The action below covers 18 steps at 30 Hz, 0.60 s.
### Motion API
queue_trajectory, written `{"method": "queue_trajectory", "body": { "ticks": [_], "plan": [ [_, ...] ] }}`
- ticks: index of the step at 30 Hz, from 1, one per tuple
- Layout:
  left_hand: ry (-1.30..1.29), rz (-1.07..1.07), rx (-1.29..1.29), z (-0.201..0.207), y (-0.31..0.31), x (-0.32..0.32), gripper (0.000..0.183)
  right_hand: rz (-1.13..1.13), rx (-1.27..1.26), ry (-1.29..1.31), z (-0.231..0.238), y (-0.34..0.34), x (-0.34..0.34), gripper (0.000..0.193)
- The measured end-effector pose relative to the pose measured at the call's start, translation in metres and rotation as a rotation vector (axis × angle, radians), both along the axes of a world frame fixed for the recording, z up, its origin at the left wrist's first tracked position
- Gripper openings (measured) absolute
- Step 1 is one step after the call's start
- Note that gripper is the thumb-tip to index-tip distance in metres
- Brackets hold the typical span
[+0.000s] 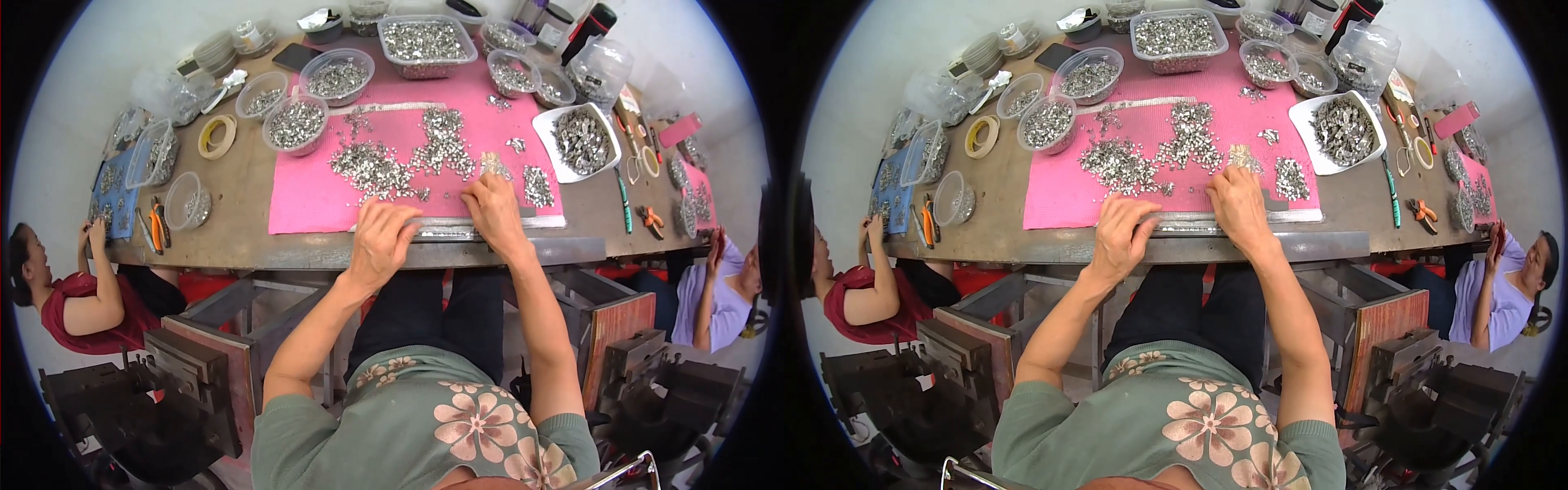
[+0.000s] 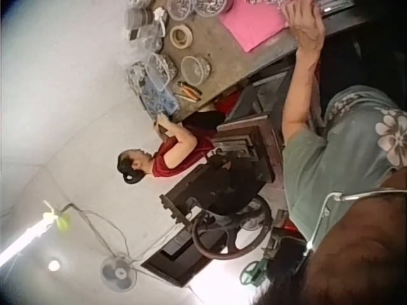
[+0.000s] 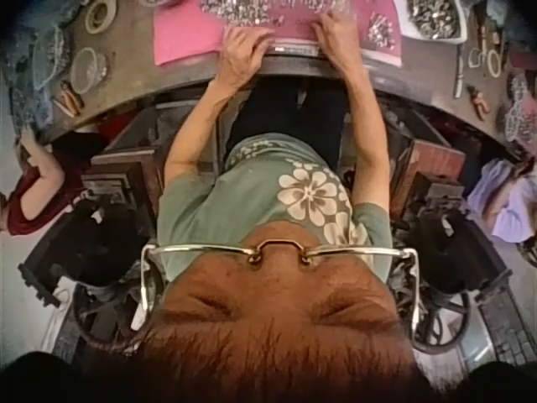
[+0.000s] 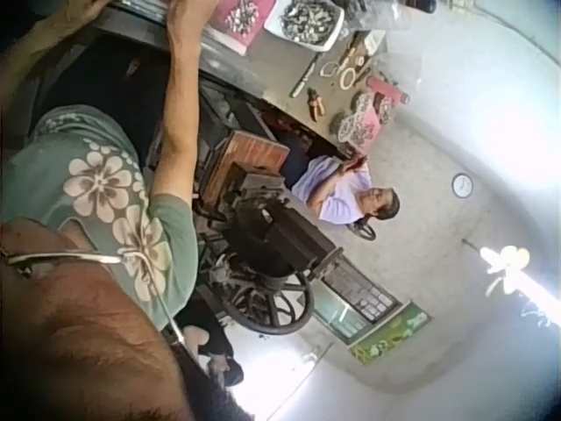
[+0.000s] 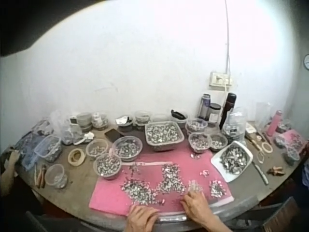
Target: The person places small metal components into a fabrication jig by hand, then operates a manual press to stamp them.
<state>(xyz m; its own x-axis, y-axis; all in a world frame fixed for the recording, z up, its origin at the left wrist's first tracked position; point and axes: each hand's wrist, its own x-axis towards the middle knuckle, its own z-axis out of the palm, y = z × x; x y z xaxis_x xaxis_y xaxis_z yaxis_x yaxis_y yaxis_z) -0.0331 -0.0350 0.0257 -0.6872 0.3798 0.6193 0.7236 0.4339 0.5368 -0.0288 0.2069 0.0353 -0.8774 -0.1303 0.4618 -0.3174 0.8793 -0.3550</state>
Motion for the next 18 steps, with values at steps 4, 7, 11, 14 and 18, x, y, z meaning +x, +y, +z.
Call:
{"method": "queue_trajectory", "body": {
  "ticks": [4, 7, 11, 14, 18],
  "plan": [
    [0.011, 0.095, -0.129, 0.005, 0.009, -0.036, 0.019, 0.061, 0.012, -0.041, 0.0, -0.002, -0.001, 0.006],
    [-0.021, 0.024, -0.202, 0.006, 0.013, -0.05, 0.018, 0.075, 0.07, -0.064, 0.008, -0.004, 0.001, 0.006],
    [-0.086, 0.013, -0.169, 0.002, 0.014, -0.052, 0.01, 0.091, 0.002, -0.079, 0.006, -0.003, 0.004, 0.005],
    [-0.111, -0.004, -0.133, 0.001, 0.014, -0.053, 0.008, 0.076, -0.114, -0.158, 0.016, -0.005, 0.009, 0.005],
    [-0.131, -0.029, -0.117, 0.001, 0.011, -0.054, 0.007, 0.137, -0.364, -0.208, 0.027, -0.022, 0.03, 0.007]
  ]
}}
